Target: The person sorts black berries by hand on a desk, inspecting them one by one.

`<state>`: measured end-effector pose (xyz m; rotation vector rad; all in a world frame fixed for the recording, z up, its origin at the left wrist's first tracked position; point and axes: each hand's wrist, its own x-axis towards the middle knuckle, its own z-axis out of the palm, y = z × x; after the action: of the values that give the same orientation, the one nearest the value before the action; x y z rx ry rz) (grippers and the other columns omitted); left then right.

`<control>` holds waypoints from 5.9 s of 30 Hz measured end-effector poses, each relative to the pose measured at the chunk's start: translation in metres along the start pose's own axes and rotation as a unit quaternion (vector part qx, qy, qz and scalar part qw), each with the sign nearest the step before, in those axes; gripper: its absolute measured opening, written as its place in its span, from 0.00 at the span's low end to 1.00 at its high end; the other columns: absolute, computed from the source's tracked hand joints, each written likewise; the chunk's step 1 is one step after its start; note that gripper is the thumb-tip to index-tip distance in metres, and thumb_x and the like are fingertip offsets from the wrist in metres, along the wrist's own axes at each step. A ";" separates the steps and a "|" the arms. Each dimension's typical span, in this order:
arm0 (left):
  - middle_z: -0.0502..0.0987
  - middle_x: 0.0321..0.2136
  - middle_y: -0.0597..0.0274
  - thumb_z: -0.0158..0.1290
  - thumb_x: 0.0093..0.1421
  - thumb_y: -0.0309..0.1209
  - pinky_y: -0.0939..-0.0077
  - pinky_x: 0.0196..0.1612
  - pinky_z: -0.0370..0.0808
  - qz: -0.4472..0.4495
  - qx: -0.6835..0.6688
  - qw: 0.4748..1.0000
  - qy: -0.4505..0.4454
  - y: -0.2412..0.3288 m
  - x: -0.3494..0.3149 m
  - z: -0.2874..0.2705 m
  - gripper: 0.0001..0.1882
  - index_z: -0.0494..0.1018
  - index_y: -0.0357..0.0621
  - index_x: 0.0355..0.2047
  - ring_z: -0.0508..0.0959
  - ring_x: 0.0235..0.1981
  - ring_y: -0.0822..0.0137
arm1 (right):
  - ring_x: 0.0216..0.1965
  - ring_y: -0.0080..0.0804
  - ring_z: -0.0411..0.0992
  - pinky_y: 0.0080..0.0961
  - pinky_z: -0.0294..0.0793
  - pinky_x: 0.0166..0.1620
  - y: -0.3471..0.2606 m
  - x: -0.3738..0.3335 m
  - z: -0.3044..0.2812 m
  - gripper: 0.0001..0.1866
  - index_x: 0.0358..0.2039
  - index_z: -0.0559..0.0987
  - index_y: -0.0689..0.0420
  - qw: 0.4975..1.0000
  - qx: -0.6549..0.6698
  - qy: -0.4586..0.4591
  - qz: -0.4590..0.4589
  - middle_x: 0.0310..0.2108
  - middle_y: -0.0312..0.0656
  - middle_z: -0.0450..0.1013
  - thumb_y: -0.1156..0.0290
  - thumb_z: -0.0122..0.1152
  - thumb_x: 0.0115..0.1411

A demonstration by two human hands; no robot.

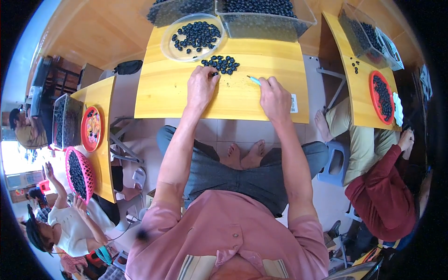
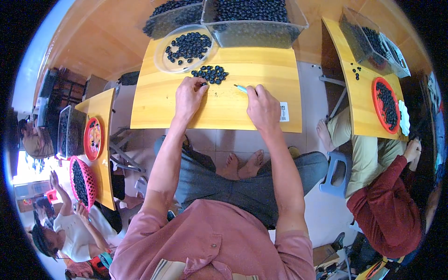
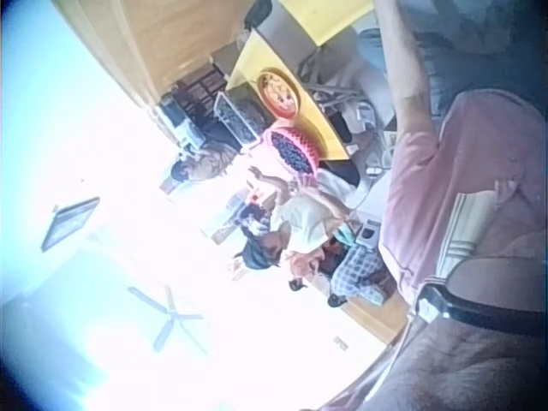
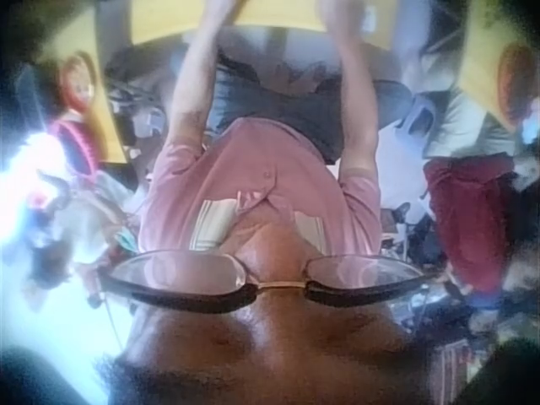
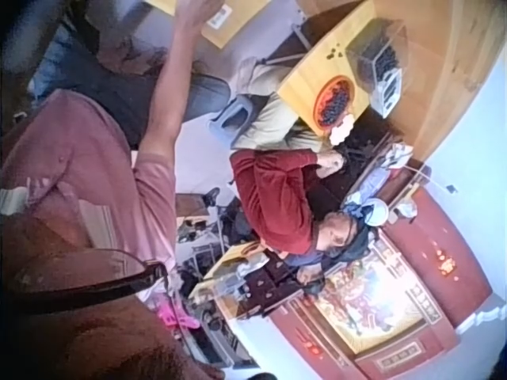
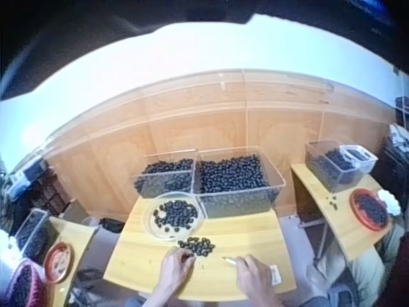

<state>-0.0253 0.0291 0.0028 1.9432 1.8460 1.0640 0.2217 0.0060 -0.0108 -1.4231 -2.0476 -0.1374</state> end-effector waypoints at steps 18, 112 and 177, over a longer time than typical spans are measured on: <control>0.81 0.35 0.61 0.66 0.61 0.22 0.77 0.38 0.79 -0.046 -0.274 0.960 -0.028 0.048 -0.026 0.052 0.10 0.82 0.36 0.42 0.80 0.31 0.73 | 0.31 0.37 0.78 0.37 0.79 0.32 -0.001 0.000 -0.001 0.09 0.39 0.81 0.54 1.000 -0.020 0.004 0.003 0.30 0.39 0.71 0.75 0.61 0.57; 0.78 0.34 0.64 0.67 0.58 0.21 0.79 0.37 0.76 -0.080 -0.285 0.955 -0.017 0.042 -0.018 0.048 0.10 0.81 0.35 0.41 0.76 0.31 0.76 | 0.32 0.38 0.78 0.38 0.80 0.33 0.000 0.000 0.000 0.11 0.40 0.83 0.56 1.000 -0.005 0.014 -0.003 0.31 0.41 0.71 0.75 0.62 0.56; 0.82 0.39 0.50 0.62 0.61 0.22 0.66 0.43 0.81 0.071 -0.029 0.989 0.129 0.009 0.075 -0.048 0.11 0.82 0.39 0.45 0.84 0.37 0.57 | 0.32 0.40 0.78 0.40 0.80 0.32 0.005 -0.002 0.004 0.12 0.42 0.82 0.55 1.000 -0.020 -0.008 0.009 0.32 0.41 0.71 0.75 0.62 0.56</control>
<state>-0.0552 0.0846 0.0672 2.0087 1.7959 1.4586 0.2243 0.0081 -0.0164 -1.4709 -2.0548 -0.1596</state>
